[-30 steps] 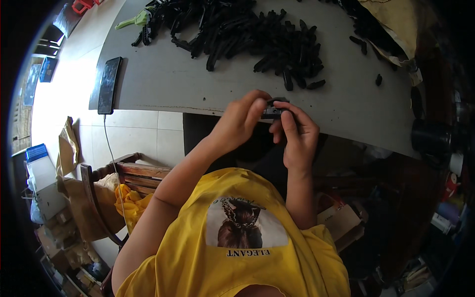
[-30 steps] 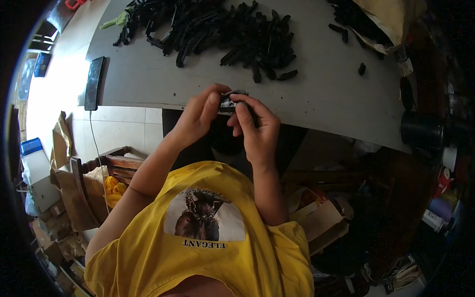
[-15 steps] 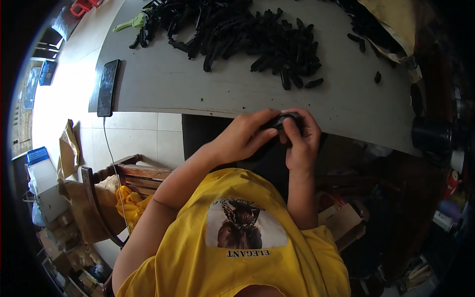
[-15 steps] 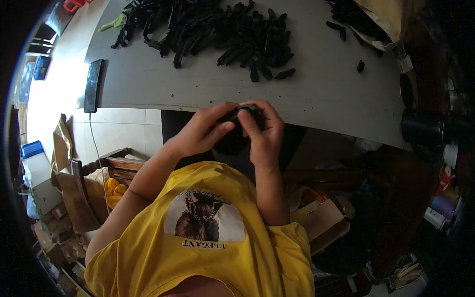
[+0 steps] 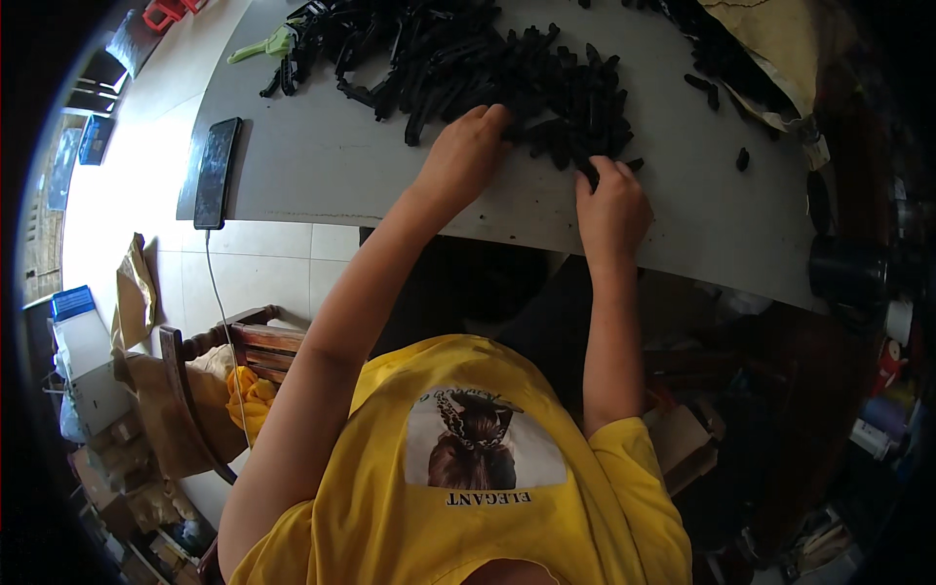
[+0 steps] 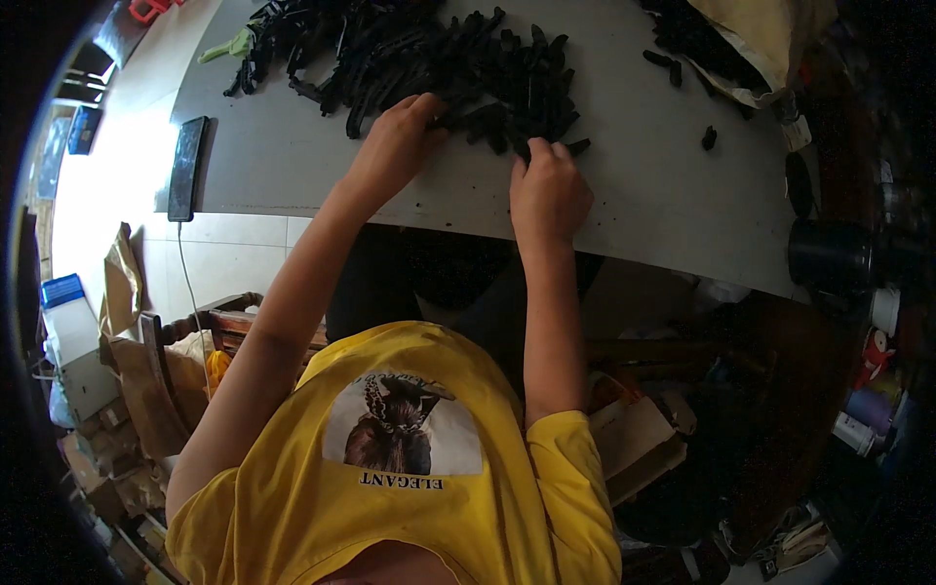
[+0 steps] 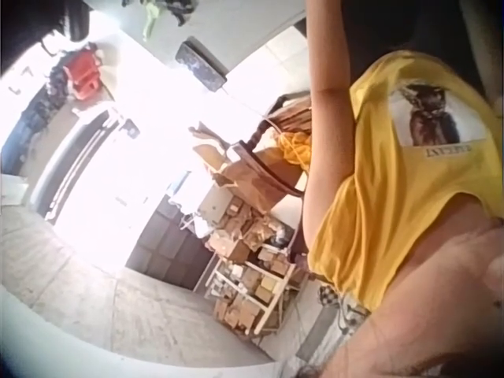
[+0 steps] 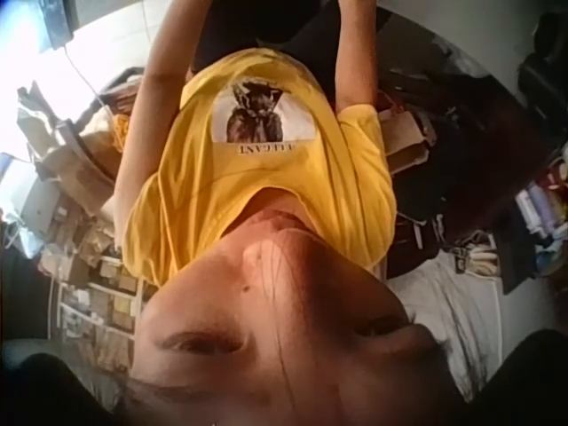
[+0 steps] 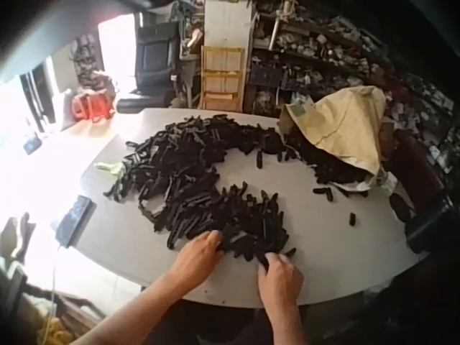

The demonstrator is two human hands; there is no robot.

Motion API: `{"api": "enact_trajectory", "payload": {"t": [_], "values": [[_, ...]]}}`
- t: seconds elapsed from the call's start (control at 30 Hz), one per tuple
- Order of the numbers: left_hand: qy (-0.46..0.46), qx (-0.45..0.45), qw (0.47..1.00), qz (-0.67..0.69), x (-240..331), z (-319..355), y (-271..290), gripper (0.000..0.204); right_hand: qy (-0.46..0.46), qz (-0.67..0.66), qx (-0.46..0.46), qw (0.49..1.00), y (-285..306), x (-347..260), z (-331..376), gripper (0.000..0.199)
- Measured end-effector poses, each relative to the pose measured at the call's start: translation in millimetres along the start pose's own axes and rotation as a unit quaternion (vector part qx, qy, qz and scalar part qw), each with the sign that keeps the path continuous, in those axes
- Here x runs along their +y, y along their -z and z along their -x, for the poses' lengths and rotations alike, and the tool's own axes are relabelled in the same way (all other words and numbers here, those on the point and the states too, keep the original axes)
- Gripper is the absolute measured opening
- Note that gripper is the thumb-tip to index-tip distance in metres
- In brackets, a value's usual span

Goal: Inspecting and sorting small black plastic components on a table.

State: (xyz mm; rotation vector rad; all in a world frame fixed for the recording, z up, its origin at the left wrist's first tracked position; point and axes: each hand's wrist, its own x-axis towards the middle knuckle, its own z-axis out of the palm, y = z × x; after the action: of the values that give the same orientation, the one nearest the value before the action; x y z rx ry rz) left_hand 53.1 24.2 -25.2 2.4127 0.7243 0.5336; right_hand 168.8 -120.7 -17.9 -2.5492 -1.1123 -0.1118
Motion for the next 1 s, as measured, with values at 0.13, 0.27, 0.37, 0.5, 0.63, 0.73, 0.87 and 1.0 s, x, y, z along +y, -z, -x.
{"api": "enact_trajectory", "payload": {"t": [0.13, 0.27, 0.37, 0.5, 0.63, 0.73, 0.87, 1.0], "values": [[0.039, -0.051, 0.99, 0.122, -9.2, 3.2, 10.6, 0.01, 0.001, -0.101, 0.083, 0.991, -3.9, 16.1, 7.9, 0.021], [0.112, -0.027, 0.976, 0.182, -9.9, 16.4, 18.0, 0.008, -0.072, -0.39, 0.015, 0.918, 21.5, 6.4, 21.6, 0.018], [0.124, -0.039, 0.9, 0.415, 0.9, 32.0, 18.3, 0.016, -0.069, -0.497, -0.09, 0.861, 39.8, -4.4, 30.1, 0.017], [0.021, -0.042, 0.953, 0.299, 43.0, 47.1, 30.4, 0.032, -0.022, -0.498, -0.131, 0.857, 46.6, -12.7, 32.9, 0.016], [-0.003, -0.109, 0.964, 0.243, 55.5, 56.3, 41.0, 0.033, -0.013, -0.478, -0.097, 0.873, 48.8, -11.6, 35.2, 0.015], [-0.04, -0.092, 0.974, 0.205, 59.9, 61.5, 38.0, 0.036, -0.013, -0.461, -0.094, 0.882, 53.8, -12.9, 40.4, 0.015], [-0.041, -0.104, 0.975, 0.19, 64.1, 64.6, 36.0, 0.037, -0.014, -0.482, -0.092, 0.871, 52.7, -8.5, 49.6, 0.017], [-0.054, -0.126, 0.967, 0.213, 64.2, 69.9, 31.7, 0.037, -0.065, -0.59, -0.136, 0.793, 57.9, -8.7, 58.6, 0.026]]}}
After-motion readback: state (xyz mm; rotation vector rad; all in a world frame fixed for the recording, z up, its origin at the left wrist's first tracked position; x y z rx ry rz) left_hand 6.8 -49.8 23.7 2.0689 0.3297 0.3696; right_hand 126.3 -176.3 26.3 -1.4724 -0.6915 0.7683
